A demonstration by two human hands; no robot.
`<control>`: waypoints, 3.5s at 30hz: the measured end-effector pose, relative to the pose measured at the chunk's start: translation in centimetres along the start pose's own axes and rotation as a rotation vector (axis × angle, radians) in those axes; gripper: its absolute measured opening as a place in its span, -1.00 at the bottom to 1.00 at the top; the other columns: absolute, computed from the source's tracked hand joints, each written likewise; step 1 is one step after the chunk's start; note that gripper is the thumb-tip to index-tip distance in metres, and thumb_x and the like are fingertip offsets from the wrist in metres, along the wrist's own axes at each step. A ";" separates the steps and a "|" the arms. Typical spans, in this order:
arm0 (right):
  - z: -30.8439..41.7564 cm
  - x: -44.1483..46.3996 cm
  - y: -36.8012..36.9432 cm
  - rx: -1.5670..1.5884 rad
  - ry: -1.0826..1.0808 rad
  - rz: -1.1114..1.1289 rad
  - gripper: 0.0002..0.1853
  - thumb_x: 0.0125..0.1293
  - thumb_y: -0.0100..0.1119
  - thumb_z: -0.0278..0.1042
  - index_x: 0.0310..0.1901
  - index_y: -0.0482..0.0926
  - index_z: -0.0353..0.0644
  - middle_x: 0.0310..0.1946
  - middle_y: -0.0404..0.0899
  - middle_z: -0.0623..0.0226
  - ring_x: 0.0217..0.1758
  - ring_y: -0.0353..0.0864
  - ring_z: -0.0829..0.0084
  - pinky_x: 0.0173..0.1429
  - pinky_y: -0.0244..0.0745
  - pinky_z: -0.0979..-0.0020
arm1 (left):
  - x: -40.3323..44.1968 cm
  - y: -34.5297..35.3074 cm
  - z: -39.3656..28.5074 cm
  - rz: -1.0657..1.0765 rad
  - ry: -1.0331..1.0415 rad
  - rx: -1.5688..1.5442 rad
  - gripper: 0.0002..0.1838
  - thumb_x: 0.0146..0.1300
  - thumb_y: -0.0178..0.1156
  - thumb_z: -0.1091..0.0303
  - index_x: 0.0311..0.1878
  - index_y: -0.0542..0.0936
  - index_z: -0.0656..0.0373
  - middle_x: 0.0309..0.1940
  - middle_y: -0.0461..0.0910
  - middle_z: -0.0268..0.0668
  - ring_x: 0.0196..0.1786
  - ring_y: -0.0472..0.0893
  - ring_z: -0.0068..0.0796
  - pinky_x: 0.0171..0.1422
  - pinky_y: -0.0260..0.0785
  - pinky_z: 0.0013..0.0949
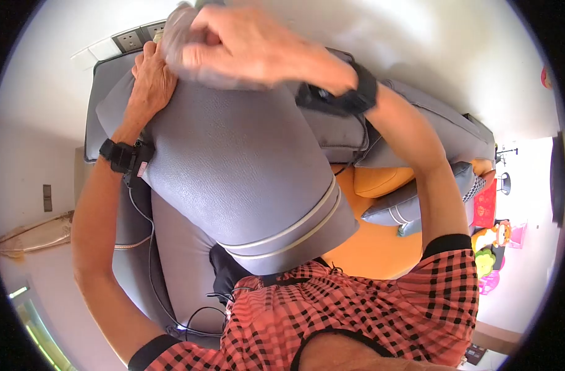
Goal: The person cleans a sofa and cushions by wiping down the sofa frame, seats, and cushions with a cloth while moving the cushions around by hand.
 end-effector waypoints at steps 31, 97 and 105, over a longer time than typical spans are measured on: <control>-10.1 1.1 5.6 -0.084 -0.121 0.066 -0.60 0.45 0.03 -0.12 0.26 0.35 0.05 0.07 0.38 0.13 0.17 0.41 0.09 0.28 0.37 0.19 | -2.9 -9.1 -14.8 -0.201 0.251 -0.029 -0.48 0.25 0.23 0.08 0.23 0.47 0.08 0.12 0.45 -0.10 0.15 0.43 0.02 0.24 0.30 0.04; -9.1 0.0 4.9 0.132 0.107 -0.100 -0.56 0.61 -0.32 -0.04 0.25 0.33 -0.17 0.15 0.41 0.17 0.27 0.35 0.32 0.37 0.23 0.30 | -30.8 -10.0 0.8 -0.647 -0.790 -0.718 -0.83 0.31 0.07 0.46 -0.13 0.58 0.31 -0.34 0.58 -0.46 -0.32 0.48 -0.66 -0.21 0.41 -0.47; -11.9 -0.4 5.5 0.370 0.053 -0.134 -0.57 0.61 -0.32 -0.12 0.28 0.30 -0.23 0.20 0.39 0.14 0.31 0.32 0.33 0.40 0.20 0.36 | -18.8 -9.9 -10.3 -0.338 0.022 -0.313 -0.52 -0.11 0.41 0.16 -0.08 0.61 0.14 -0.11 0.46 -0.11 0.01 0.45 -0.03 0.05 0.32 -0.08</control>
Point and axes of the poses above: each hand's wrist, its own x-axis towards the middle knuckle, its own y-axis out of the palm, z = x × y, the point moved 9 cm from there along x, towards the middle knuckle
